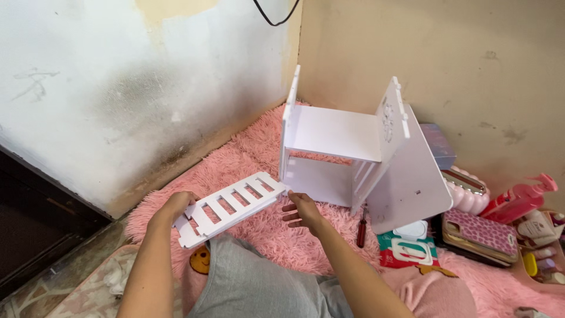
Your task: The person assembles a white plastic shelving unit on a pink rug. They align panels, insert screws, and tighten them with a screwdriver, then attach a slatted shelf insert.
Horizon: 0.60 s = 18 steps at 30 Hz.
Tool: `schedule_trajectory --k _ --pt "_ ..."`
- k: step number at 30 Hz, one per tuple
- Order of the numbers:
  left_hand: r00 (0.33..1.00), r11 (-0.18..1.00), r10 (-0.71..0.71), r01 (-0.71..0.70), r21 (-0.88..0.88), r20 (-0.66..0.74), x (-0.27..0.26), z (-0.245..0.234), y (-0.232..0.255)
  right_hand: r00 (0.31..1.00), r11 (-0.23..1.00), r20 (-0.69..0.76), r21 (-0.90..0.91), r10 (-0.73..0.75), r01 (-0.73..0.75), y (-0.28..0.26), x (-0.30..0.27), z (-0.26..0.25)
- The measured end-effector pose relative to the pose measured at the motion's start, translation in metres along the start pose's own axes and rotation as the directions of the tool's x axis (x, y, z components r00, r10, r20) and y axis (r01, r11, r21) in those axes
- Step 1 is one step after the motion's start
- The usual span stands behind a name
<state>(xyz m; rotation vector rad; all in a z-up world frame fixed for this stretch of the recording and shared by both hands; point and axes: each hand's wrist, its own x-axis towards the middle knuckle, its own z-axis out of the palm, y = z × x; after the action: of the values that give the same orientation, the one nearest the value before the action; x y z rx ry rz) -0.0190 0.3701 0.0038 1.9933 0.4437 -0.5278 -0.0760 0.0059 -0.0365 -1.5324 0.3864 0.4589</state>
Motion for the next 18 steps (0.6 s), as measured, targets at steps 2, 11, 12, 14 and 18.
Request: schedule_trajectory --k 2,11,12,14,18 --pt "1.000 1.000 0.018 -0.018 0.021 0.007 -0.001 0.004 -0.004 1.000 1.000 0.022 -0.008 0.010 -0.010 0.000 -0.007 -0.006" --pt "0.998 0.983 0.050 -0.045 0.178 -0.024 -0.003 0.024 0.001 1.000 1.000 0.005 -0.006 -0.017 0.017 0.012 -0.023 -0.035" --pt "0.997 0.983 0.071 -0.066 0.169 -0.024 -0.004 0.023 0.001 1.000 1.000 0.000 -0.005 -0.016 0.016 0.013 -0.026 -0.040" --pt "0.995 0.981 0.095 -0.089 0.170 -0.028 -0.006 0.021 0.000 1.000 1.000 0.003 -0.006 0.001 -0.001 0.013 -0.028 -0.046" --pt "0.997 0.968 0.077 -0.069 0.242 -0.025 -0.014 0.022 0.005 0.998 0.999 0.023 -0.017 0.051 -0.050 0.013 -0.033 -0.049"
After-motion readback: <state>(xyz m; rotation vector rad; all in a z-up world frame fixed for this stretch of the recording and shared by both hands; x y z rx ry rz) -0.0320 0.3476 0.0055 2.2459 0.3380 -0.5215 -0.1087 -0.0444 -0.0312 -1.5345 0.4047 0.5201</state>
